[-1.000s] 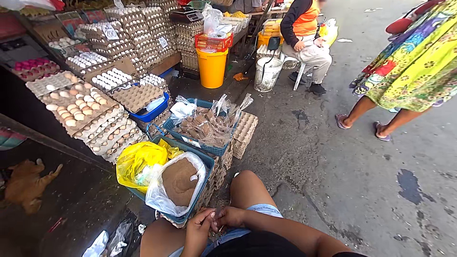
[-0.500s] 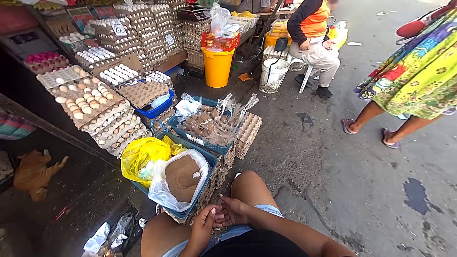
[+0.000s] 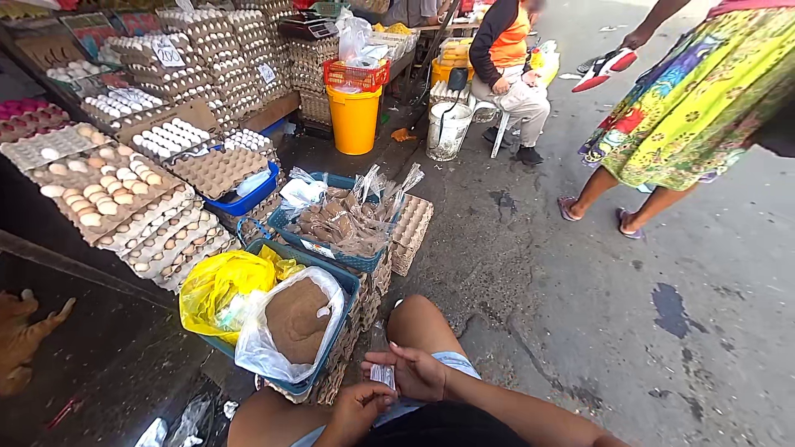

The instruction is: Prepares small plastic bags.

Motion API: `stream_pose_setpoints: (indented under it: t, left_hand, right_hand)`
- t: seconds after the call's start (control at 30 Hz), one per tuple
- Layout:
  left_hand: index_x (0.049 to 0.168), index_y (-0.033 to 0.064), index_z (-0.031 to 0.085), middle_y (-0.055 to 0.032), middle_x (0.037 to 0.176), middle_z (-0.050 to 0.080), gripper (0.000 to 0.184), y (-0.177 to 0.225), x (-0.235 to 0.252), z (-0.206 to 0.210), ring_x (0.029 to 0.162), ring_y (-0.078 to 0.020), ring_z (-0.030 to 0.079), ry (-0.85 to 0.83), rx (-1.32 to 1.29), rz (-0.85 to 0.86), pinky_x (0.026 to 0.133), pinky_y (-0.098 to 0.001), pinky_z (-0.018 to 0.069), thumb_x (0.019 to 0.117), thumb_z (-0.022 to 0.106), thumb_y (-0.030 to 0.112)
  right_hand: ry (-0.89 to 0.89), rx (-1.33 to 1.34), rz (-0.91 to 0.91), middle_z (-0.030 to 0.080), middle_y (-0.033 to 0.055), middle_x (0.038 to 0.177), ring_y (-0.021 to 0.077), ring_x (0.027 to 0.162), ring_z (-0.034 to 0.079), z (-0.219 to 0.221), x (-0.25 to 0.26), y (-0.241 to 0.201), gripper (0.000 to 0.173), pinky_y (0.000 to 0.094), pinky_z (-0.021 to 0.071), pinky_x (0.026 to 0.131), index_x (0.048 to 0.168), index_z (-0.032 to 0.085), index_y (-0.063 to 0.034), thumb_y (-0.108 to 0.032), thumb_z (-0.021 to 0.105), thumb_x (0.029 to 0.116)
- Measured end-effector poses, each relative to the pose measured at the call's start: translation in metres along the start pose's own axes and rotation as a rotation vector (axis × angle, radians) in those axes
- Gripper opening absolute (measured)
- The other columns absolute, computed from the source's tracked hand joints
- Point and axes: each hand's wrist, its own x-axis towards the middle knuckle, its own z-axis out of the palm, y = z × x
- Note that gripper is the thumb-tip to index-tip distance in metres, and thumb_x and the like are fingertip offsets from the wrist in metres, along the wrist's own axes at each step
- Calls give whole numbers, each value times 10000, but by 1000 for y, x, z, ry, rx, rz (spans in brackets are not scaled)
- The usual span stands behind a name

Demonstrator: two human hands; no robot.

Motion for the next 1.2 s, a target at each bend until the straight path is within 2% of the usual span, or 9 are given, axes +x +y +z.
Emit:
stream_pose_setpoints:
  t: [0.23,0.5,0.57,0.73,0.83,0.93,1.03,1.1,1.2]
  left_hand:
    - [1120,-19,741,-63,1121,766,199,16,-4,-6,940,-113,753,-15,-88,-64,885,-304,621,996,585,-17]
    - [1076,-8,767,-70,1117,770,174,10,-6,-12,1061,-111,724,-3,27,176,996,-310,570,1004,628,68]
    - [1068,-16,765,-69,1101,772,168,9,-8,-13,1055,-96,721,8,54,198,997,-296,565,998,630,56]
    - [1047,-6,763,-64,1050,771,152,25,-6,-19,996,-67,719,33,149,204,946,-267,576,991,641,64]
    - [1062,-1,760,-75,1086,762,161,43,6,-20,1039,-79,709,-3,216,249,970,-269,566,1001,633,77]
    - [1068,-15,757,-95,1102,759,166,54,17,-17,1068,-98,707,-31,254,277,991,-280,559,1000,632,70]
    - [1052,-39,751,-107,1072,759,161,50,22,-7,1036,-82,707,-12,217,289,971,-261,557,986,638,54]
    - [1057,-40,753,-109,1087,758,167,46,18,-4,1060,-84,704,-21,195,265,989,-266,552,989,637,60]
    - [1042,-40,748,-112,1099,759,168,41,16,-5,1085,-103,702,-66,193,303,1016,-284,541,1001,629,71]
  right_hand:
    - [139,0,-143,657,118,1351,243,1225,639,0,-8,-51,759,399,516,1026,1362,581,-36,-489,38,1090]
    - [242,-5,-299,662,146,1346,267,1242,636,2,-8,-78,841,425,507,1048,1382,584,-13,-536,3,1071]
    - [284,4,-363,662,146,1327,271,1206,651,10,-11,-86,794,427,527,1012,1452,486,-32,-532,1,1070]
    - [439,137,-585,667,113,1299,243,1103,694,12,-16,-102,622,398,572,919,1512,391,-130,-523,146,1097]
    - [616,137,-418,661,149,1225,248,1027,699,13,-15,-91,602,387,573,885,1511,365,-102,-527,248,1102]
    - [515,138,-201,691,178,1207,289,1076,705,5,-15,-58,599,407,577,918,1430,414,-60,-535,270,1094]
    - [213,31,-17,731,101,1156,240,1073,708,4,-18,-25,650,402,560,963,1322,564,-60,-561,233,1073]
    - [16,-144,94,737,25,1131,175,1059,700,10,-18,-12,605,371,547,970,1261,622,-134,-577,271,1045]
    - [-30,-360,103,710,8,1193,135,1090,677,19,-14,-29,545,339,542,977,1364,566,-110,-509,358,1057]
